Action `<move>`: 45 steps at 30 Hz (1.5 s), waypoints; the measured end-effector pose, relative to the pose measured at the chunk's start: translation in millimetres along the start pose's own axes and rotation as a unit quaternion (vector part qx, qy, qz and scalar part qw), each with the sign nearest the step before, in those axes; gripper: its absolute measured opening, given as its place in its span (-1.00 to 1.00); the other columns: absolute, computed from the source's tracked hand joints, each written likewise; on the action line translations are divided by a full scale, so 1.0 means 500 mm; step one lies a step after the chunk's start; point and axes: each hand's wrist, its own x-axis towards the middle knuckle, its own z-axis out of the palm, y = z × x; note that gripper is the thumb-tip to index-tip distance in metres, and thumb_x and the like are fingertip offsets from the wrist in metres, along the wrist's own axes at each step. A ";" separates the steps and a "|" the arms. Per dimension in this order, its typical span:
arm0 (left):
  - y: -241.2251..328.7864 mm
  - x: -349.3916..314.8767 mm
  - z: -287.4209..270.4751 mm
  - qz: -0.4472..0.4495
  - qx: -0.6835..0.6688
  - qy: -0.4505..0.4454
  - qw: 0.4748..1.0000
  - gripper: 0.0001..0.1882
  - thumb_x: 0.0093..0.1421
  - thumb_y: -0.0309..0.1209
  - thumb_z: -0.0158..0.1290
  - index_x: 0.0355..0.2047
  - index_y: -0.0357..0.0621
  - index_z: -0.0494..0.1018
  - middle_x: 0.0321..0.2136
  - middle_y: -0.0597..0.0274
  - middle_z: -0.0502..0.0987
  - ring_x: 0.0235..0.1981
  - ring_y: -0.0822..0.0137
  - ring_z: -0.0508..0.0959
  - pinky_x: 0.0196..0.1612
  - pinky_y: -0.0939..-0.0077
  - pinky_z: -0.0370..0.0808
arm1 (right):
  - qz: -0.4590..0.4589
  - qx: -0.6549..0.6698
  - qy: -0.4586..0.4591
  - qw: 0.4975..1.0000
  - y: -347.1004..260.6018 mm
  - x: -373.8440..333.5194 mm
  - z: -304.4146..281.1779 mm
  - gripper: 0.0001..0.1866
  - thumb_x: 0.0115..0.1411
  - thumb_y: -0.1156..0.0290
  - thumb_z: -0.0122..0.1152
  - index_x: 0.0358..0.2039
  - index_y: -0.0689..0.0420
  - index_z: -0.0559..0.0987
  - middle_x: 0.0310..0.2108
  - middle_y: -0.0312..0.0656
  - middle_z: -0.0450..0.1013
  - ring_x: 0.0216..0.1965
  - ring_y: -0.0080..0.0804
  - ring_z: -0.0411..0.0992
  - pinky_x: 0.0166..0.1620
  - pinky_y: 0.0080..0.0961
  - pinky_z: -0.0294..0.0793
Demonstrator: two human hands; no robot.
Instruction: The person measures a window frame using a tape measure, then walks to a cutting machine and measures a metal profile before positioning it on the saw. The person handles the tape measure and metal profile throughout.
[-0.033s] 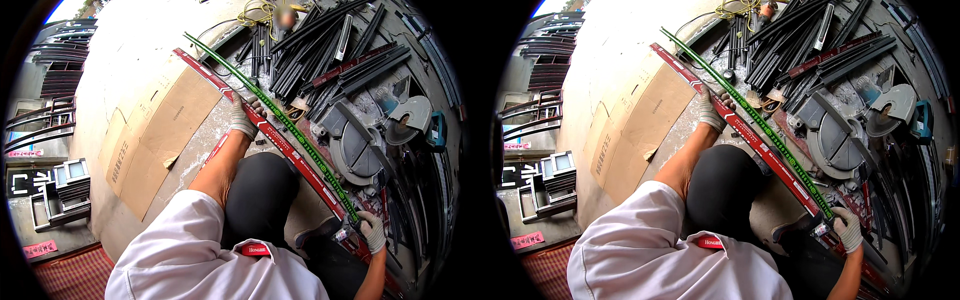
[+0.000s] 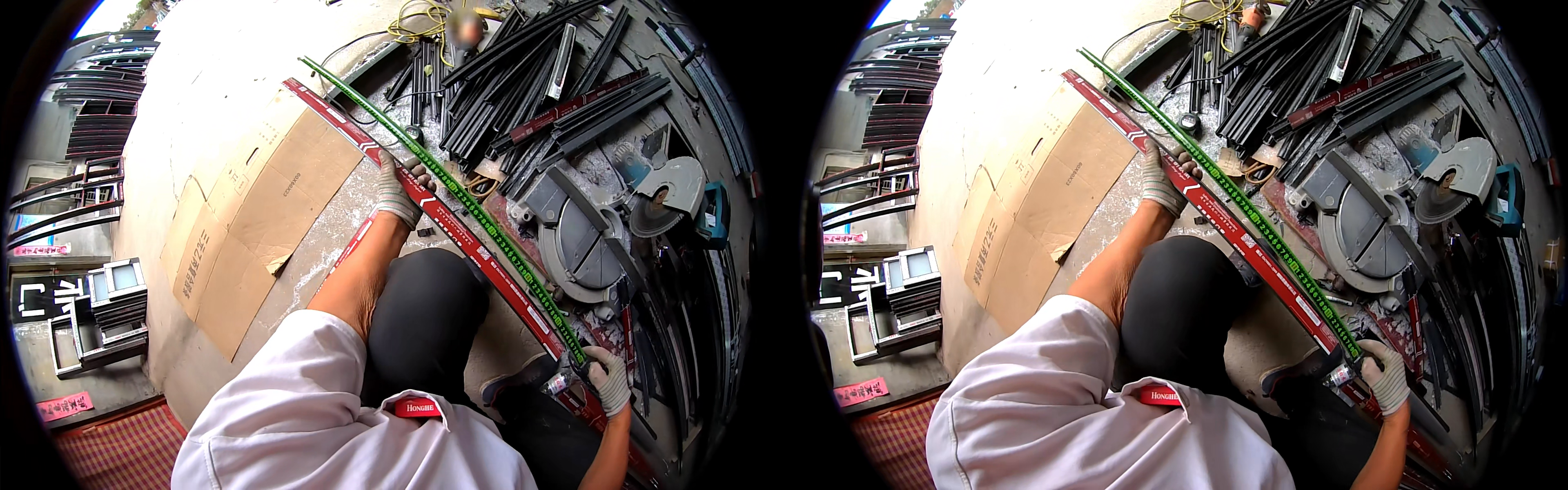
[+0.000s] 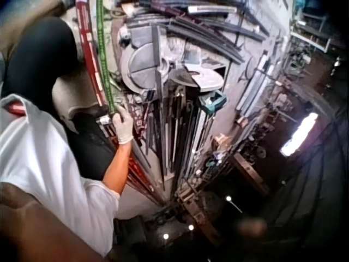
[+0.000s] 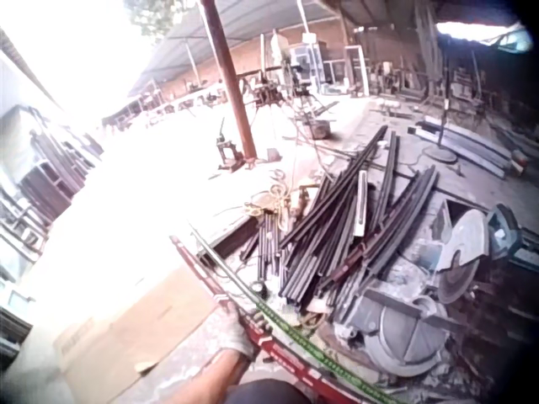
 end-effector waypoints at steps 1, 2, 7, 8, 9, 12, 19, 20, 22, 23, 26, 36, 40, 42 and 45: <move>0.006 0.002 -0.009 -0.006 0.007 -0.027 1.000 -0.23 0.12 0.44 0.01 -0.26 -0.12 0.39 -0.58 0.35 0.33 -0.60 0.34 0.38 -0.44 0.38 0.48 | 0.004 0.005 -0.003 1.000 -0.008 -0.005 -0.001 -0.47 0.14 0.14 0.20 -0.06 0.37 0.59 -0.23 -0.13 0.58 -0.18 -0.47 0.49 -0.03 -0.46 0.47; 0.006 0.008 -0.014 0.020 0.019 -0.019 0.999 -0.24 0.12 0.44 0.00 -0.27 -0.11 0.41 -0.57 0.33 0.37 -0.59 0.32 0.41 -0.42 0.36 0.51 | 0.009 0.010 -0.006 1.000 -0.015 -0.010 -0.001 -0.45 0.14 0.10 0.21 -0.06 0.37 0.59 -0.23 -0.15 0.58 -0.18 -0.49 0.48 -0.04 -0.47 0.47; 0.003 0.030 -0.023 0.084 0.064 0.025 0.994 -0.29 0.13 0.43 -0.01 -0.32 -0.04 0.48 -0.51 0.23 0.54 -0.50 0.24 0.56 -0.38 0.27 0.62 | 0.002 0.017 -0.007 1.000 -0.012 -0.025 -0.003 -0.37 0.14 -0.01 0.25 -0.06 0.36 0.58 -0.25 -0.19 0.56 -0.19 -0.53 0.47 -0.07 -0.48 0.48; 0.003 0.030 -0.025 0.082 0.074 0.024 0.994 -0.30 0.13 0.43 0.00 -0.32 -0.03 0.48 -0.51 0.24 0.54 -0.50 0.24 0.56 -0.39 0.27 0.61 | 0.000 0.015 -0.006 1.000 -0.013 -0.026 -0.003 -0.37 0.14 -0.01 0.25 -0.07 0.36 0.58 -0.25 -0.19 0.56 -0.20 -0.53 0.47 -0.07 -0.48 0.48; -0.001 0.027 -0.021 0.080 0.071 0.027 0.994 -0.28 0.11 0.44 0.00 -0.32 -0.04 0.48 -0.50 0.23 0.55 -0.50 0.24 0.56 -0.37 0.26 0.61 | -0.002 0.014 -0.003 1.000 -0.014 -0.028 -0.003 -0.38 0.14 -0.01 0.25 -0.07 0.36 0.58 -0.26 -0.20 0.56 -0.20 -0.53 0.47 -0.08 -0.48 0.48; -0.005 0.022 -0.008 0.067 0.033 0.020 0.997 -0.24 0.09 0.46 0.00 -0.30 -0.07 0.48 -0.48 0.22 0.55 -0.48 0.25 0.56 -0.36 0.24 0.61 | 0.001 0.013 0.000 1.000 -0.024 -0.032 -0.003 -0.40 0.14 0.01 0.24 -0.07 0.36 0.58 -0.28 -0.22 0.54 -0.22 -0.55 0.47 -0.11 -0.51 0.49; -0.006 0.015 -0.007 0.057 0.085 0.021 0.995 -0.05 0.03 0.53 -0.04 -0.22 -0.27 0.45 -0.48 0.09 0.53 -0.47 0.15 0.55 -0.32 0.27 0.60 | 0.023 0.019 -0.009 1.000 -0.034 -0.039 -0.010 -0.50 0.15 0.15 0.22 -0.07 0.34 0.59 -0.29 -0.24 0.53 -0.27 -0.59 0.44 -0.19 -0.55 0.49; -0.007 0.013 -0.005 0.060 0.087 0.015 0.994 -0.05 0.02 0.54 -0.03 -0.22 -0.28 0.45 -0.47 0.09 0.53 -0.46 0.15 0.55 -0.32 0.26 0.60 | 0.013 0.008 -0.003 1.000 -0.024 -0.041 -0.011 -0.52 0.14 0.18 0.22 -0.07 0.34 0.59 -0.29 -0.24 0.53 -0.28 -0.59 0.44 -0.19 -0.55 0.49; 0.002 0.017 -0.008 0.069 0.092 0.003 0.993 -0.03 0.00 0.55 -0.02 -0.21 -0.28 0.44 -0.46 0.08 0.53 -0.45 0.15 0.55 -0.31 0.23 0.59 | -0.002 -0.007 0.002 1.000 -0.017 -0.046 -0.016 -0.55 0.13 0.24 0.20 -0.06 0.33 0.59 -0.28 -0.23 0.54 -0.28 -0.59 0.44 -0.18 -0.55 0.49; 0.006 0.018 -0.011 0.067 0.087 0.003 0.994 -0.03 0.00 0.55 -0.03 -0.21 -0.29 0.44 -0.46 0.08 0.53 -0.45 0.15 0.55 -0.31 0.23 0.59 | -0.005 -0.013 0.003 1.000 -0.015 -0.049 -0.018 -0.56 0.12 0.27 0.20 -0.06 0.33 0.59 -0.28 -0.23 0.54 -0.28 -0.58 0.44 -0.17 -0.54 0.48; 0.019 0.012 -0.022 0.065 0.076 0.005 0.995 -0.02 0.00 0.55 -0.03 -0.21 -0.30 0.43 -0.45 0.08 0.53 -0.44 0.15 0.54 -0.30 0.23 0.58 | -0.009 -0.018 0.008 1.000 -0.010 -0.057 -0.017 -0.58 0.10 0.34 0.17 -0.06 0.32 0.59 -0.26 -0.21 0.55 -0.27 -0.58 0.43 -0.13 -0.55 0.47; 0.055 0.035 0.009 0.087 0.159 -0.075 0.981 -0.16 0.15 0.51 -0.19 -0.33 -0.14 0.41 -0.53 0.19 0.43 -0.45 0.25 0.43 -0.27 0.30 0.45 | -0.100 -0.138 0.076 0.982 -0.009 -0.074 -0.037 -0.60 0.03 0.52 0.11 -0.07 0.23 0.61 -0.13 0.00 0.56 -0.05 -0.14 0.54 0.08 -0.31 0.48; 0.090 -0.013 0.074 0.093 0.165 -0.138 0.972 -0.13 0.17 0.44 -0.24 -0.18 -0.27 0.36 -0.46 0.16 0.38 -0.36 0.23 0.39 -0.19 0.36 0.42 | -0.087 -0.202 0.125 0.968 -0.047 -0.086 -0.044 -0.61 0.03 0.45 0.15 -0.07 0.09 0.65 -0.27 -0.07 0.55 -0.23 -0.14 0.54 -0.08 -0.27 0.52; 0.122 -0.006 0.101 0.015 0.056 -0.258 0.964 -0.01 0.15 0.54 -0.35 -0.22 -0.33 0.35 -0.44 0.13 0.38 -0.43 0.23 0.39 -0.23 0.33 0.44 | -0.108 -0.223 0.169 0.954 -0.045 -0.102 -0.047 -0.60 0.01 0.40 0.19 -0.08 0.02 0.66 -0.34 -0.09 0.52 -0.30 -0.19 0.53 -0.17 -0.29 0.52; 0.147 -0.033 0.155 -0.018 -0.008 -0.250 0.968 -0.01 0.10 0.58 -0.34 -0.33 -0.31 0.34 -0.50 0.20 0.34 -0.49 0.26 0.35 -0.36 0.35 0.38 | -0.114 -0.219 0.200 0.948 -0.062 -0.119 -0.041 -0.60 -0.03 0.38 0.21 -0.11 0.01 0.67 -0.41 -0.12 0.50 -0.40 -0.25 0.50 -0.23 -0.35 0.53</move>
